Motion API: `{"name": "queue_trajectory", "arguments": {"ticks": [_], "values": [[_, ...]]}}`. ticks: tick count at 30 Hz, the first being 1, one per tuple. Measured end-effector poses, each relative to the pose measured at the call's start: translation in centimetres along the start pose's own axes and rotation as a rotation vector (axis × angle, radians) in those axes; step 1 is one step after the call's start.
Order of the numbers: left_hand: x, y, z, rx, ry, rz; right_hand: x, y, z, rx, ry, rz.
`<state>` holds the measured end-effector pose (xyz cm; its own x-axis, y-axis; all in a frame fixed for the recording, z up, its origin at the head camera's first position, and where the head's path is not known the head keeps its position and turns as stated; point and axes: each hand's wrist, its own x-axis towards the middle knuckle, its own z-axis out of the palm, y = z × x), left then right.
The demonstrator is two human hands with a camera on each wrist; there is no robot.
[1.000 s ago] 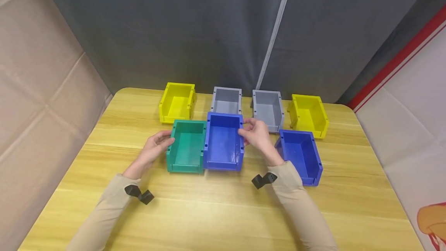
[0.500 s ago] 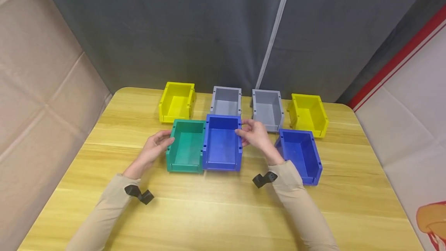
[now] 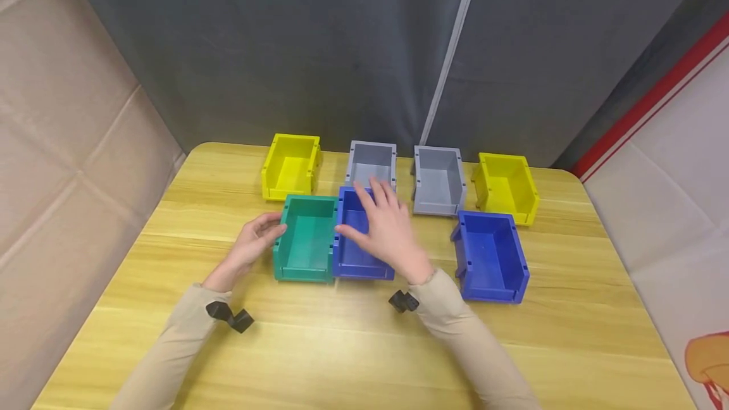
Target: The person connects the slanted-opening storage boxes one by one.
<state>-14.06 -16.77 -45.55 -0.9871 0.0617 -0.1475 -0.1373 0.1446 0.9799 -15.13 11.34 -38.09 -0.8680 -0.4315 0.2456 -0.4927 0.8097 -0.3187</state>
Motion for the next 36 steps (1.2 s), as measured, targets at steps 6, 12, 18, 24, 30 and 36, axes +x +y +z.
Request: {"name": "queue_trajectory", "arguments": {"ticks": [6, 12, 18, 24, 30, 36], "values": [[0.1, -0.1, 0.1, -0.004, -0.013, -0.002, 0.0, -1.0, 1.1, -0.098, -0.138, 0.021], [0.1, 0.0, 0.1, -0.006, -0.005, 0.004, 0.0, -1.1, 1.6, -0.079, -0.195, 0.045], [0.1, -0.1, 0.0, -0.002, -0.003, 0.002, 0.1, -1.0, 1.8, -0.086, -0.208, 0.042], [0.1, -0.2, -0.1, -0.004, -0.008, -0.005, 0.1, -1.0, 2.0, -0.096, -0.209, 0.035], [0.2, -0.2, -0.1, -0.003, -0.014, 0.0, 0.1, -1.0, 2.0, -0.1, -0.218, 0.041], [0.2, -0.2, -0.1, -0.005, -0.01, 0.001, 0.3, -1.0, 2.0, -0.119, -0.238, 0.05]]}}
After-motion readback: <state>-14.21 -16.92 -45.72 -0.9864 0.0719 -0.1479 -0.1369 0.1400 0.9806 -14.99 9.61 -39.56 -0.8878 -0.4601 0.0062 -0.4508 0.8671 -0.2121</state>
